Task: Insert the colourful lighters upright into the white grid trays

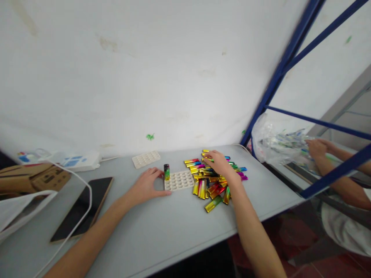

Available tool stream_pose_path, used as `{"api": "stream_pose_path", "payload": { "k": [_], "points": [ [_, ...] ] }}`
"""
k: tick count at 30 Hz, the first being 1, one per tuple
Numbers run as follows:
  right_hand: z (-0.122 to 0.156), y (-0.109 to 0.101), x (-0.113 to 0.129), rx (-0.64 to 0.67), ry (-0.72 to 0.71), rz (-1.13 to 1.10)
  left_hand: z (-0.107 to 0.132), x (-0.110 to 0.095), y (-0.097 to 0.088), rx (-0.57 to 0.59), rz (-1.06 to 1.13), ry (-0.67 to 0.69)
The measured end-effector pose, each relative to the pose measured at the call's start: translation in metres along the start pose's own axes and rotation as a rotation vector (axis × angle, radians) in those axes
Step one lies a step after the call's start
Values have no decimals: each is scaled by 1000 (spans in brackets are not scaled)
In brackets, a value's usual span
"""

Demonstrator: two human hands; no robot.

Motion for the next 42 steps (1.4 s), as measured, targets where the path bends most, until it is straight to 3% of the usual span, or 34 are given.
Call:
{"api": "stream_pose_path", "payload": {
  "k": [3, 6, 11, 15, 19, 22, 25, 28, 32, 38, 42],
  "points": [
    [10, -21, -28, 69, 99, 5, 0, 1, 1, 11, -9, -1],
    [27, -28, -31, 187, 91, 15, -1, 0, 3, 16, -11, 7],
    [63, -30, 14, 96, -92, -21, 0, 1, 4, -5, -3, 11],
    [91, 4, 50, 189, -101, -47, 0, 2, 5, -9, 0, 15],
    [97, 19, 58, 143, -54, -30, 0, 1, 4, -4, -3, 14],
    [95, 19, 60, 137, -78, -115, 0, 1, 4, -1, -3, 9],
    [89, 11, 60, 64, -82, -339, 1, 0, 4, 6, -8, 8],
    [77, 8, 55, -41, 13, -699, 1, 0, 4, 10, -1, 7],
    [51, 21, 55, -114, 142, -1065, 2, -1, 2, 3, 5, 12],
    [8, 40, 78, -54, 139, -1193, 4, -2, 1, -8, 6, 14],
    [-9, 52, 77, -107, 140, -1255, 5, -2, 1, -21, 5, 21]
  ]
}}
Point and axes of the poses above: each hand's wrist, its own z-axis away from the middle knuckle, its own y-axis out of the palm, x = y × z, the point moved 9 cm from there along -z, towards the middle knuckle, and after that the axes turned 14 degrees about -z, right-handed, at the moved point
